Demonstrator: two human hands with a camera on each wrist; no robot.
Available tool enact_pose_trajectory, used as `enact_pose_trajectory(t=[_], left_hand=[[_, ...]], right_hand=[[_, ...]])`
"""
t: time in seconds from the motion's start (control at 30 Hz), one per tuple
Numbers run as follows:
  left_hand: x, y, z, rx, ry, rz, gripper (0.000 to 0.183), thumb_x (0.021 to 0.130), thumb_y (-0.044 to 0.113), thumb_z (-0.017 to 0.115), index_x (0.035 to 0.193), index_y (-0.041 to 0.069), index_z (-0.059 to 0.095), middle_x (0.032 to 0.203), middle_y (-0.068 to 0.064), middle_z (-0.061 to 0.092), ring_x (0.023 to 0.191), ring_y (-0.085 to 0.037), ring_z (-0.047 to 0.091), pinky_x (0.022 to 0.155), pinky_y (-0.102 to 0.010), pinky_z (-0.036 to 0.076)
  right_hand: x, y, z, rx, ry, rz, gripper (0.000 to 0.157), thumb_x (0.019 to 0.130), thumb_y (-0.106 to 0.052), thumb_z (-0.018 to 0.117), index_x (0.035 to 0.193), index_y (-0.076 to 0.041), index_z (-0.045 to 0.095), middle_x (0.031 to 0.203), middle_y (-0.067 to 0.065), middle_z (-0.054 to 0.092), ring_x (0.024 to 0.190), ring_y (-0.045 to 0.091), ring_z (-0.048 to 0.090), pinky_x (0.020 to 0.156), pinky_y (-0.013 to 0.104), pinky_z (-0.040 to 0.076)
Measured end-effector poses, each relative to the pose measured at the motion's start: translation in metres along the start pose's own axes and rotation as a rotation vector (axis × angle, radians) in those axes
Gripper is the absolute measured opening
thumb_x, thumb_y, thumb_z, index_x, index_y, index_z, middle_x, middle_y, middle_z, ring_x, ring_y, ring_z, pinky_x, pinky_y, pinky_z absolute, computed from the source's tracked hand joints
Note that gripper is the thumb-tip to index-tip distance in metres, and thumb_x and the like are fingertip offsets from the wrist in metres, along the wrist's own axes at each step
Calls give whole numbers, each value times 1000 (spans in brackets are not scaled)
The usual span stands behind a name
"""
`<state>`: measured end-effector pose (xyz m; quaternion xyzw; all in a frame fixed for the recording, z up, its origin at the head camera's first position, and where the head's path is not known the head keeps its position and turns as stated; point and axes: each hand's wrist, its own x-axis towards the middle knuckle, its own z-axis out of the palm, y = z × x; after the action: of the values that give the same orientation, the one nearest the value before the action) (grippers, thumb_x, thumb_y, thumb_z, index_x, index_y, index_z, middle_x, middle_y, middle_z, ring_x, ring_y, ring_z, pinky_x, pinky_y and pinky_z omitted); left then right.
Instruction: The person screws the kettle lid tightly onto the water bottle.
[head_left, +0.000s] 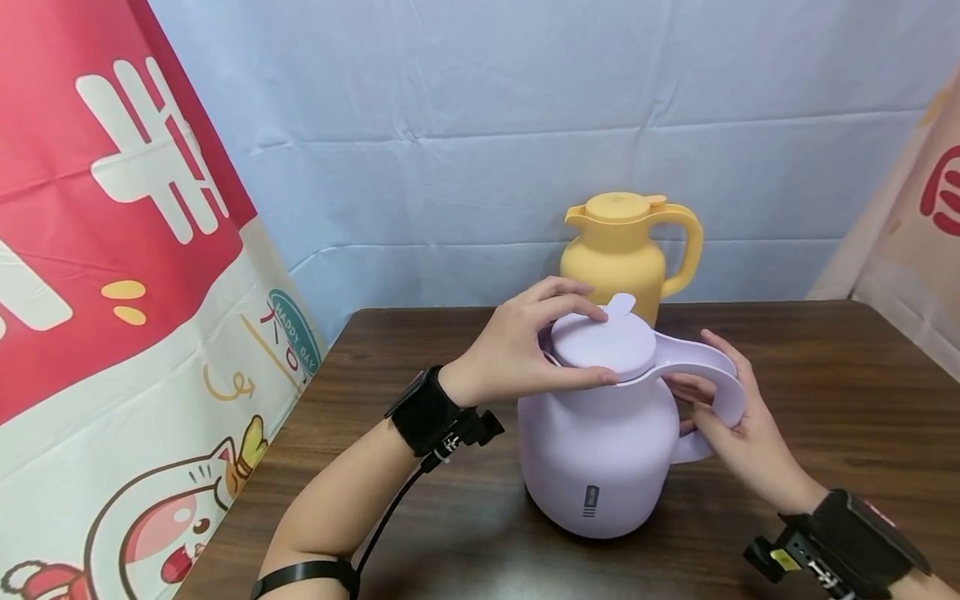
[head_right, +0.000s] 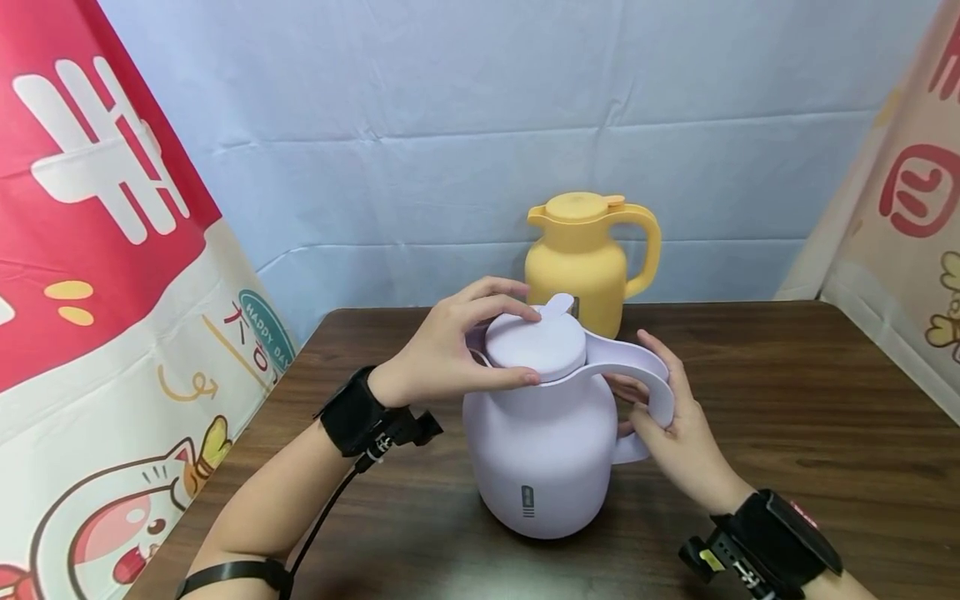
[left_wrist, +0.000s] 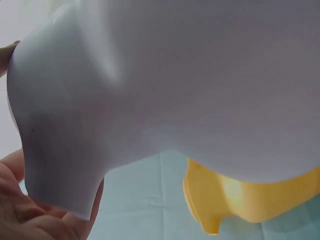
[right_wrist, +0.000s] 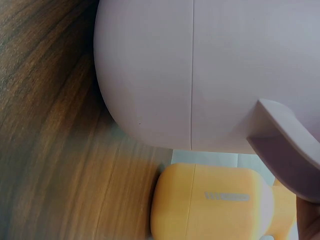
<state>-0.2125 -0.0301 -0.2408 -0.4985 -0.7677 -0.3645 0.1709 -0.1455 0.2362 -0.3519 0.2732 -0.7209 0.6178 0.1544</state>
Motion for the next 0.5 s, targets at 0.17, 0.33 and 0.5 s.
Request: enact_pose_trajectory(t=[0.17, 0.33, 0.5], left_hand=[[2, -6, -4, -104, -55, 37, 52, 67, 29, 87, 112, 10, 70, 127, -4, 56, 119, -7, 48, 96, -22, 40], [0, -2, -2, -89, -89, -50, 56, 70, 31, 85, 119, 12, 65, 127, 0, 54, 118, -7, 47, 96, -23, 38], [-4, 13, 7, 101, -29, -221, 71, 60, 54, 85, 120, 22, 63, 110, 7, 52, 101, -7, 44, 81, -23, 41]], right_hand=[[1, -1, 0, 2, 6, -9, 77, 89, 22, 37, 152, -11, 9, 124, -7, 59, 114, 3, 54, 69, 21, 52], [1, -2, 0, -4, 7, -1, 77, 89, 21, 37, 152, -12, 10, 124, -8, 59, 114, 3, 54, 69, 21, 52], [0, -1, 0, 8, -17, -12, 76, 90, 21, 37, 153, -11, 7, 126, -8, 58, 115, 3, 54, 70, 21, 52]])
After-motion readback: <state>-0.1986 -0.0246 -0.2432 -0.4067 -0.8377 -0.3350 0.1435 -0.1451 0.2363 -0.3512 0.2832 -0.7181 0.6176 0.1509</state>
